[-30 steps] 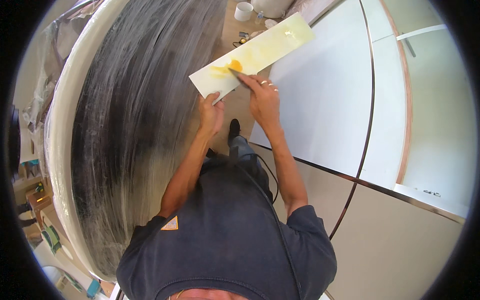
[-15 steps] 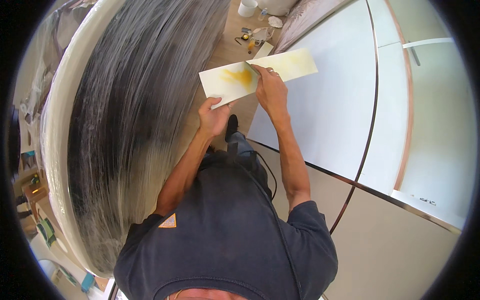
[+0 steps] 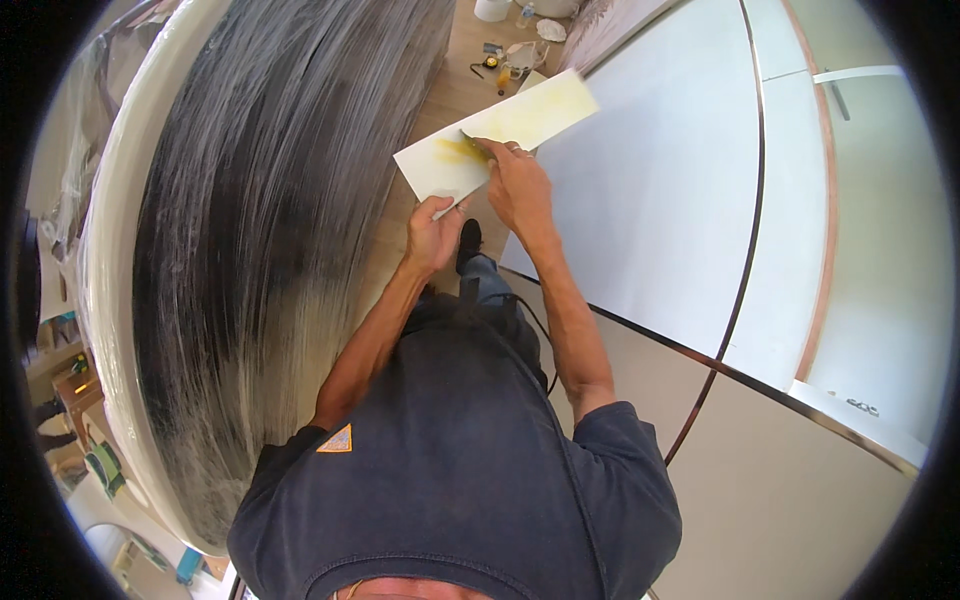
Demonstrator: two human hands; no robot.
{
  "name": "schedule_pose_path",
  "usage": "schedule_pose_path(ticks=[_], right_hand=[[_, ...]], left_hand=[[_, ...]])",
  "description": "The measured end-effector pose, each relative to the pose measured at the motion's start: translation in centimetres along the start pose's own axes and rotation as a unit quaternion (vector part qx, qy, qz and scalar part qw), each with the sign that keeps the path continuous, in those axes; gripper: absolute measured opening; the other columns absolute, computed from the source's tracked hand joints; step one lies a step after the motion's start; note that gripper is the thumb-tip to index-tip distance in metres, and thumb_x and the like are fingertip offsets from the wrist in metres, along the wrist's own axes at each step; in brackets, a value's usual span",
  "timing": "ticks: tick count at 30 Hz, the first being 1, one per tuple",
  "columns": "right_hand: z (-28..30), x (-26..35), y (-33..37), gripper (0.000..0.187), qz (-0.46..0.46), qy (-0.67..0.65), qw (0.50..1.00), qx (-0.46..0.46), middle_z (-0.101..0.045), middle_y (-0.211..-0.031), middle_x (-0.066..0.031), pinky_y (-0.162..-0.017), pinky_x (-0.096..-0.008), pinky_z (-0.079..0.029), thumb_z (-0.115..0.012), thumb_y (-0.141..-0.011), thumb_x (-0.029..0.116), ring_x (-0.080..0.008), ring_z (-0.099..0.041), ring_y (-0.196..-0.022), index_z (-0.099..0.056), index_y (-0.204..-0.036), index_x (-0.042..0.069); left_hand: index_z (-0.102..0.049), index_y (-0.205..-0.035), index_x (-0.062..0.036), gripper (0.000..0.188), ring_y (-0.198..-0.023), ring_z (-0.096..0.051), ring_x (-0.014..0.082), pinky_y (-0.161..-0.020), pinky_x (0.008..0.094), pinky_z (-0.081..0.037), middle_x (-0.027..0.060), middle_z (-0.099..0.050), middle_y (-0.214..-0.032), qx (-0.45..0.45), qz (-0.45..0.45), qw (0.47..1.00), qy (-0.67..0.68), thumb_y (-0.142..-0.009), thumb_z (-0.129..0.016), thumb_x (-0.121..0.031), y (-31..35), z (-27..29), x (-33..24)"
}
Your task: The person pours a yellow liquid adhesive from a bottle onto a strip of white material and spreads it using a small scraper, then uses a sanding block to smooth the inside edges of a white cabinet shelf.
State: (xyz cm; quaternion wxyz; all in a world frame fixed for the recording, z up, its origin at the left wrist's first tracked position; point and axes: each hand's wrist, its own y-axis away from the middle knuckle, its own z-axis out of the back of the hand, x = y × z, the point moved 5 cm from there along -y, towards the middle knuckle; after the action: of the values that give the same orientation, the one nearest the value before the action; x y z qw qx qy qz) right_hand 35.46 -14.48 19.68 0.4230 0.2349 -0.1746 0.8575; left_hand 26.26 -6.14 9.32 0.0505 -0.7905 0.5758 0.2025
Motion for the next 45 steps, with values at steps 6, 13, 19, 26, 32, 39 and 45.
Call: schedule_pose_path(ticks=[6,13,19,26,32,39,45], right_hand=[[-0.2,-0.9,-0.2,0.035,-0.008,-0.004,1.0,0.027,-0.065,-0.105,-0.0193,-0.085,-0.0467,-0.049,-0.052,-0.09,0.006,-0.0384,-0.062,-0.1,-0.062,-0.123,0.011],[-0.6,-0.5,0.1,0.036,0.004,-0.004,1.0,0.011,-0.065,-0.105,-0.0192,-0.086,-0.0462,-0.048,-0.051,-0.09,0.004,-0.0388,-0.061,-0.099,-0.063,-0.123,0.011],[-0.1,1.2,2.0,0.042,0.045,-0.033,0.994,-0.091,-0.066,-0.108,-0.0135,-0.086,-0.0425,-0.049,-0.051,-0.086,-0.003,-0.0343,-0.061,-0.099,-0.066,-0.122,0.014],[1.0,0.5,2.4,0.038,0.073,0.007,0.995,-0.065,-0.066,-0.107,-0.0113,-0.084,-0.0413,-0.048,-0.054,-0.088,-0.003,-0.0316,-0.061,-0.098,-0.068,-0.119,0.014],[2.7,-1.8,-0.8,0.034,-0.004,0.049,0.994,-0.092,-0.065,-0.104,-0.0127,-0.083,-0.0445,-0.049,-0.052,-0.09,0.002,-0.0331,-0.062,-0.097,-0.066,-0.119,0.013],[1.2,-0.8,-0.7,0.032,-0.026,0.042,0.998,-0.029,-0.065,-0.103,-0.0166,-0.082,-0.0454,-0.049,-0.05,-0.091,0.005,-0.0362,-0.062,-0.097,-0.065,-0.119,0.011],[1.7,0.4,-0.5,0.03,-0.02,-0.005,1.0,-0.017,-0.065,-0.104,-0.0182,-0.082,-0.0455,-0.048,-0.051,-0.092,0.005,-0.0389,-0.061,-0.096,-0.063,-0.12,0.005]], left_hand=[[-0.038,-0.147,-0.0101,0.058,-0.13,-0.049,0.0247,-0.111,0.0398,-0.037,0.0107,-0.051,-0.139,-0.028,0.024,0.998,0.053,-0.089,-0.047,-0.008,0.1,-0.9,-1.6],[-0.021,-0.157,-0.02,0.068,-0.136,-0.041,0.0228,-0.113,0.0383,-0.033,0.0078,-0.04,-0.15,-0.06,0.041,0.995,-0.071,-0.092,-0.042,-0.017,-1.0,1.1,-2.1],[-0.01,-0.158,-0.0185,0.074,-0.14,-0.035,0.0237,-0.118,0.0387,-0.026,0.0104,-0.033,-0.153,-0.061,-0.004,0.997,-0.037,-0.09,-0.039,-0.012,-1.7,-1.0,-1.8],[-0.009,-0.158,-0.0165,0.083,-0.137,-0.038,0.0245,-0.117,0.039,-0.027,0.0115,-0.035,-0.15,-0.016,-0.038,0.998,-0.051,-0.082,-0.04,-0.001,-3.7,-1.5,-2.7],[-0.016,-0.155,-0.0129,0.085,-0.136,-0.039,0.0254,-0.117,0.0387,-0.028,0.012,-0.037,-0.148,-0.003,-0.043,0.998,-0.041,-0.075,-0.04,0.004,-3.8,-3.3,-2.7],[-0.021,-0.154,-0.0138,0.085,-0.135,-0.041,0.0255,-0.116,0.0397,-0.03,0.0122,-0.039,-0.147,-0.008,-0.06,0.998,-0.028,-0.074,-0.04,0.005,-4.0,-3.1,-2.0],[-0.02,-0.154,-0.0133,0.084,-0.135,-0.041,0.0254,-0.116,0.0392,-0.03,0.0128,-0.04,-0.147,-0.019,-0.067,0.996,-0.048,-0.075,-0.04,0.005,-4.2,-2.0,-1.9]])
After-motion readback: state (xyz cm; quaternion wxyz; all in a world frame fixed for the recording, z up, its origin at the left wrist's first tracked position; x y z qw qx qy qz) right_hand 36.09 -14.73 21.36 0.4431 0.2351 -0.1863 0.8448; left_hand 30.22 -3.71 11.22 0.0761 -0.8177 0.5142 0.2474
